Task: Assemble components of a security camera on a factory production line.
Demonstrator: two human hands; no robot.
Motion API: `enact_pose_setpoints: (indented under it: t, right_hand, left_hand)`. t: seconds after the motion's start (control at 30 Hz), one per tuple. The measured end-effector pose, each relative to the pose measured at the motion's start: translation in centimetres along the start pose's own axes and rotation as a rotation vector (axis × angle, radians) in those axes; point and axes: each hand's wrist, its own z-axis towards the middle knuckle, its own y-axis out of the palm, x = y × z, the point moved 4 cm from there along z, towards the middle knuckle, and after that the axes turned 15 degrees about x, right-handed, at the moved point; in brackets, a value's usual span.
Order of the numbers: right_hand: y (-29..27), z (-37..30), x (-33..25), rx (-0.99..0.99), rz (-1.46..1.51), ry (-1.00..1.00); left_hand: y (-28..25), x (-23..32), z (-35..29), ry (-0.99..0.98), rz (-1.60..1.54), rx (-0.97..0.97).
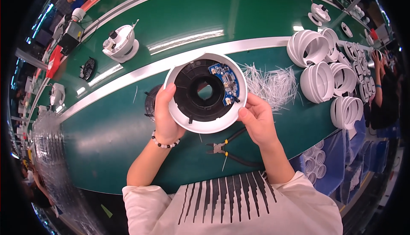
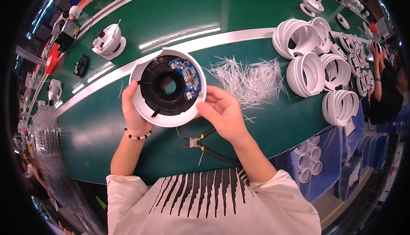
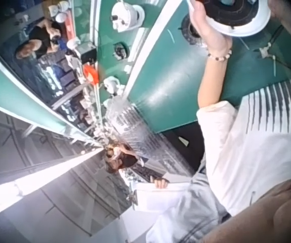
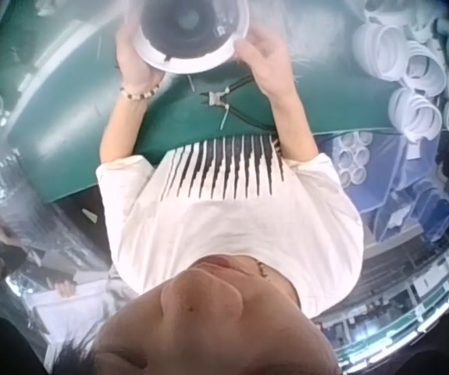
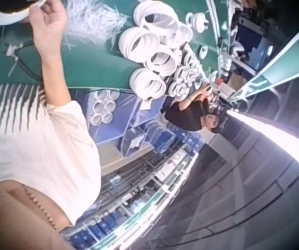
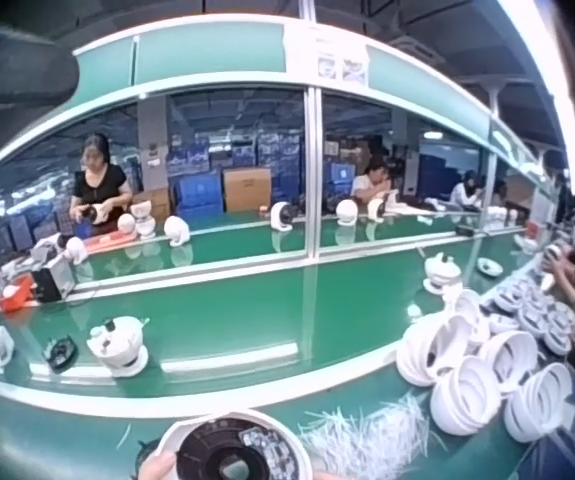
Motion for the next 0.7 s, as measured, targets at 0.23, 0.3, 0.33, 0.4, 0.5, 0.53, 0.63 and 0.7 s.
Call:
enact_pose_setpoints:
  t: [0.23,0.3,0.33,0.4,0.5,0.53,0.63,0.7]
  right_hand:
    - [-2.5,-0.1,0.4,0.187,-0.154,0.061]
    - [-2.5,-0.8,0.1,0.210,-0.176,-0.025]
    - [-3.6,-1.3,0.1,0.250,-0.252,-0.066]
    - [-2.4,-3.1,-1.0,0.161,-0.667,-0.334]
    - [0.8,-5.9,-0.6,-0.449,-1.365,-0.510]
    - [1.1,-6.7,0.0,-0.599,-1.489,-0.410]
    - [0.4,-8.3,1.2,-0.776,-1.585,-0.336]
    - [0.1,-8.3,1.4,-0.804,-1.609,-0.363]
  left_hand:
    - [1.2,0.1,2.3,-0.315,0.605,-0.197]
    - [0.7,-0.5,4.7,-0.340,0.704,-0.205]
    - [0.9,-1.0,6.2,-0.365,0.688,-0.227]
    - [0.9,-1.0,9.0,-0.335,0.637,-0.208]
    - [-0.8,-1.7,15.2,-0.270,0.598,-0.094]
    - [-1.4,-2.4,17.6,-0.298,0.495,-0.049]
    - [-1.7,-3.6,22.0,-0.241,0.450,0.224]
    - [-1.9,-3.0,22.9,-0.217,0.404,0.261]
